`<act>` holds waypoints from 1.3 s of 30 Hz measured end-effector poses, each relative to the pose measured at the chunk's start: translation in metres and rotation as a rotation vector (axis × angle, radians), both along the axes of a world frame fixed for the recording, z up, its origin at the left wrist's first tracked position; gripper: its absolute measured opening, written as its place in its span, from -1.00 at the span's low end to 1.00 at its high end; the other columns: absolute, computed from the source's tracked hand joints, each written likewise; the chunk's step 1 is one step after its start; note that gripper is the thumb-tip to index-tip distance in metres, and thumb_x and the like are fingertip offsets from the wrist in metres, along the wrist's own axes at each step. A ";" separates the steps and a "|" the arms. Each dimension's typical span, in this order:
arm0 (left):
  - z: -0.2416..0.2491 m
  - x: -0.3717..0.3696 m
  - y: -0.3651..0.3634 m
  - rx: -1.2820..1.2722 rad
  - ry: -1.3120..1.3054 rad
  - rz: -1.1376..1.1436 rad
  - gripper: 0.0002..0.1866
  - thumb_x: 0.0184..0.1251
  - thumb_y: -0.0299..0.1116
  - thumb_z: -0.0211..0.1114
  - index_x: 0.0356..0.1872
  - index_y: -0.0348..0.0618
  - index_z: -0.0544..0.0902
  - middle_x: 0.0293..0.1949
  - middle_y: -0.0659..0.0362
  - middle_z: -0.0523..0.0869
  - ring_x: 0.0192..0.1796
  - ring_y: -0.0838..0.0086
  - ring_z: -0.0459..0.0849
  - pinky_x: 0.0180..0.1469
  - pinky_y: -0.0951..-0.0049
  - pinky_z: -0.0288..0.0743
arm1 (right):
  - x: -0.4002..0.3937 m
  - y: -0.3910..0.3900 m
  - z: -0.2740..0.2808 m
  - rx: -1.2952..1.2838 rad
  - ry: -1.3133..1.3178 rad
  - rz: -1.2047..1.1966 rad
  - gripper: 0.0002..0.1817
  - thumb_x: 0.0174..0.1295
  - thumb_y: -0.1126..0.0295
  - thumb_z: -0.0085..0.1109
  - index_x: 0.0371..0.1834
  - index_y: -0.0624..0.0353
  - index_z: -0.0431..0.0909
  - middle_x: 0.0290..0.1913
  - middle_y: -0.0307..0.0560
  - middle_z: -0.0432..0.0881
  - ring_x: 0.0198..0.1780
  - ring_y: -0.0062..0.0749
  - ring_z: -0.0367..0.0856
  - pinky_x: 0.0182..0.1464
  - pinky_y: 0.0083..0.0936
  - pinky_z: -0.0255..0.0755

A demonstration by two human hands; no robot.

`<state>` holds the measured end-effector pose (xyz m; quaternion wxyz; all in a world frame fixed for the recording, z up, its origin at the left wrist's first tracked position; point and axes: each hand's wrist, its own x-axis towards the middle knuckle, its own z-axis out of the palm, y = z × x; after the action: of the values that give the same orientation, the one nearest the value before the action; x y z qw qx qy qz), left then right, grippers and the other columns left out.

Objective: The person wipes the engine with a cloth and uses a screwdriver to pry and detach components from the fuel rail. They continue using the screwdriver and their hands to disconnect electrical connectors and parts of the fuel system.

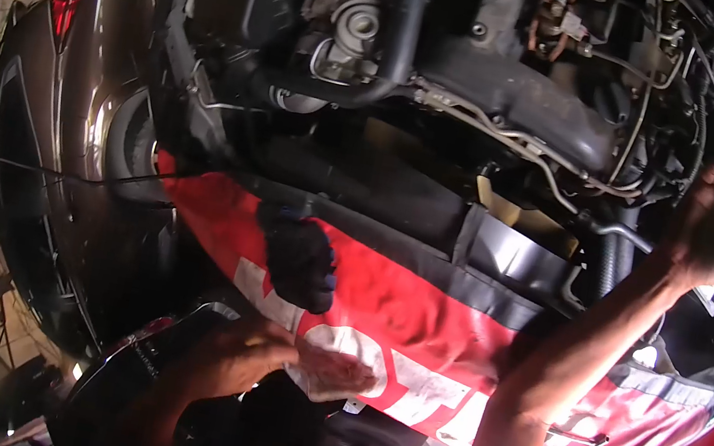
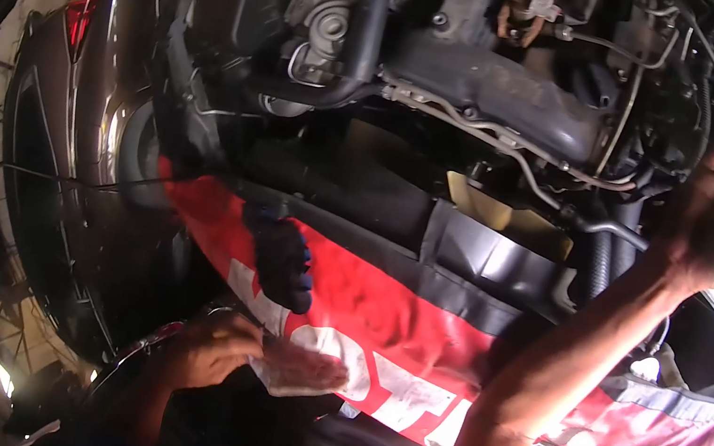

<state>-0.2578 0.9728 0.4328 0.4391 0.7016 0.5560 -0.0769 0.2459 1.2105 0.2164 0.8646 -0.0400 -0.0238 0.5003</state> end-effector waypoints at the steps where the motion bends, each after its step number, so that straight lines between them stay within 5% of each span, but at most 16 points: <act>1: -0.004 -0.008 0.000 0.096 0.066 0.024 -0.59 0.21 -0.59 0.47 0.09 -0.05 0.74 0.02 0.12 0.75 0.16 0.11 0.75 0.26 0.11 0.65 | 0.003 0.000 0.000 -0.001 0.012 -0.002 -0.55 0.32 0.21 0.21 -0.69 0.28 0.56 0.01 0.45 0.62 0.47 0.45 0.38 0.56 0.31 0.23; 3: -0.031 -0.021 0.010 0.277 0.198 0.166 -0.65 0.31 -0.52 0.47 0.12 -0.16 0.70 0.02 0.01 0.76 0.12 0.00 0.74 0.20 0.03 0.61 | 0.005 0.000 0.000 -0.030 0.010 -0.016 -0.56 0.30 0.23 0.23 -0.69 0.29 0.55 0.00 0.46 0.62 0.47 0.46 0.37 0.57 0.30 0.22; 5: -0.079 -0.038 0.027 0.433 0.258 0.258 -0.34 0.36 -0.31 0.53 0.44 -0.13 0.48 0.29 -0.15 0.59 0.39 -0.13 0.51 0.32 -0.01 0.49 | 0.004 0.000 0.000 -0.039 0.005 0.004 -0.57 0.30 0.24 0.24 -0.69 0.29 0.55 -0.02 0.46 0.60 0.47 0.46 0.37 0.57 0.29 0.22; 6: -0.099 -0.040 0.029 0.523 0.323 0.265 -0.13 0.30 -0.34 0.59 0.59 -0.13 0.33 0.33 -0.17 0.53 0.31 0.03 0.56 0.28 0.09 0.52 | 0.004 0.001 -0.001 -0.037 0.002 0.014 -0.57 0.29 0.24 0.25 -0.69 0.29 0.55 -0.02 0.46 0.59 0.47 0.46 0.37 0.57 0.29 0.22; 8: -0.133 -0.046 0.010 0.583 0.331 0.410 -0.01 0.26 -0.33 0.64 0.64 -0.15 0.23 0.29 -0.11 0.55 0.17 0.19 0.60 0.22 0.18 0.56 | 0.005 0.000 -0.004 -0.030 -0.005 0.018 -0.56 0.30 0.22 0.24 -0.69 0.27 0.55 0.00 0.44 0.57 0.47 0.45 0.37 0.57 0.26 0.23; 11: -0.147 -0.039 -0.018 0.287 0.131 0.851 0.00 0.24 -0.25 0.67 0.62 -0.20 0.25 0.28 -0.06 0.56 0.24 0.17 0.61 0.21 0.21 0.55 | -0.002 -0.001 -0.004 -0.005 0.005 0.041 -0.51 0.34 0.17 0.21 -0.71 0.25 0.54 0.05 0.42 0.56 0.46 0.45 0.38 0.56 0.19 0.25; 14: -0.159 -0.047 -0.031 0.193 0.005 0.874 -0.35 0.38 -0.25 0.59 0.35 -0.28 0.48 -0.09 0.05 0.76 -0.05 0.37 0.73 0.07 0.28 0.61 | -0.018 -0.005 0.013 0.059 -0.015 0.067 -0.62 0.46 0.15 0.19 -0.25 0.34 0.61 0.10 0.31 0.63 0.47 0.32 0.41 0.52 0.13 0.30; 16: -0.135 -0.030 -0.013 0.157 -0.027 0.927 -0.57 0.40 -0.31 0.56 0.11 -0.31 0.59 -0.01 0.05 0.77 0.03 0.39 0.74 0.12 0.33 0.61 | -0.034 -0.011 0.021 0.091 -0.050 0.070 -0.57 0.54 0.14 0.17 0.05 0.39 0.65 0.13 0.24 0.67 0.47 0.24 0.43 0.48 0.08 0.33; 18: -0.116 -0.024 -0.003 0.215 -0.136 0.869 -0.56 0.35 -0.45 0.57 0.14 -0.32 0.58 0.01 0.05 0.75 0.03 0.36 0.74 0.14 0.32 0.62 | -0.034 -0.010 0.017 0.113 -0.055 0.063 -0.55 0.58 0.05 0.15 -0.20 0.25 0.77 0.09 0.21 0.71 0.43 0.17 0.49 0.43 0.03 0.37; 23: -0.056 0.067 0.091 0.400 -0.404 0.683 -0.50 0.43 -0.45 0.49 0.29 -0.39 0.52 0.05 0.00 0.78 0.05 0.32 0.77 0.16 0.34 0.62 | -0.045 -0.011 0.024 0.008 -0.194 -0.039 -0.35 0.64 -0.13 0.00 -0.04 0.39 0.69 0.09 0.02 0.70 0.28 0.09 0.62 0.06 -0.11 0.49; 28: -0.083 0.170 0.205 0.280 -0.723 0.607 -0.66 0.45 -0.40 0.53 0.07 -0.41 0.65 -0.05 0.04 0.83 -0.02 0.47 0.78 0.08 0.43 0.64 | -0.041 -0.010 0.018 -0.126 -0.213 -0.085 -0.37 0.68 -0.11 -0.09 0.00 0.31 0.73 0.12 -0.01 0.72 0.25 0.07 0.66 0.10 -0.14 0.55; 30: -0.119 0.207 0.243 0.236 -0.776 0.570 -0.56 0.44 -0.30 0.56 0.14 -0.39 0.64 0.07 -0.02 0.79 0.09 0.29 0.77 0.18 0.36 0.62 | -0.040 -0.011 0.015 -0.035 -0.243 -0.050 -0.41 0.69 -0.08 -0.08 0.07 0.28 0.70 0.18 0.10 0.72 0.16 0.05 0.71 0.11 -0.16 0.58; 31: -0.142 0.216 0.263 0.748 -0.446 0.262 -0.44 0.36 -0.27 0.60 0.29 -0.27 0.61 0.35 -0.17 0.57 0.35 0.02 0.59 0.38 0.13 0.49 | -0.050 -0.008 0.028 -0.042 -0.237 -0.109 -0.45 0.69 -0.05 -0.06 0.11 0.27 0.67 0.25 0.24 0.69 0.10 0.03 0.72 0.12 -0.19 0.61; 32: -0.143 0.222 0.278 0.883 -0.244 0.147 -0.31 0.28 -0.25 0.63 0.42 -0.07 0.57 0.53 -0.20 0.29 0.51 -0.15 0.34 0.51 -0.05 0.29 | -0.050 -0.006 0.025 -0.172 -0.249 -0.164 -0.48 0.69 -0.03 -0.05 0.16 0.26 0.62 0.32 0.34 0.64 0.09 -0.02 0.72 0.12 -0.25 0.63; 35: -0.147 0.227 0.310 1.082 -0.317 0.270 -0.35 0.28 -0.24 0.63 0.39 0.00 0.62 0.56 -0.11 0.28 0.58 -0.12 0.27 0.56 -0.06 0.24 | -0.054 -0.003 0.026 -0.255 -0.354 -0.160 -0.59 0.70 0.06 -0.03 0.24 0.17 0.57 0.40 0.27 0.58 0.15 -0.16 0.67 0.23 -0.34 0.54; 39: -0.159 0.191 0.402 1.112 -0.342 0.341 -0.65 0.48 -0.25 0.41 0.22 -0.05 0.71 0.39 -0.16 0.50 0.43 -0.11 0.50 0.47 0.07 0.39 | -0.062 -0.001 0.024 -0.277 -0.474 -0.177 -0.71 0.61 0.28 0.16 0.23 0.20 0.55 0.31 0.08 0.64 0.27 -0.10 0.70 0.37 -0.24 0.54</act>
<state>-0.0671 1.3746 0.2734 0.0960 0.7294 0.5388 0.4105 0.1836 1.2092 0.2406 0.8615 -0.2756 -0.1532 0.3980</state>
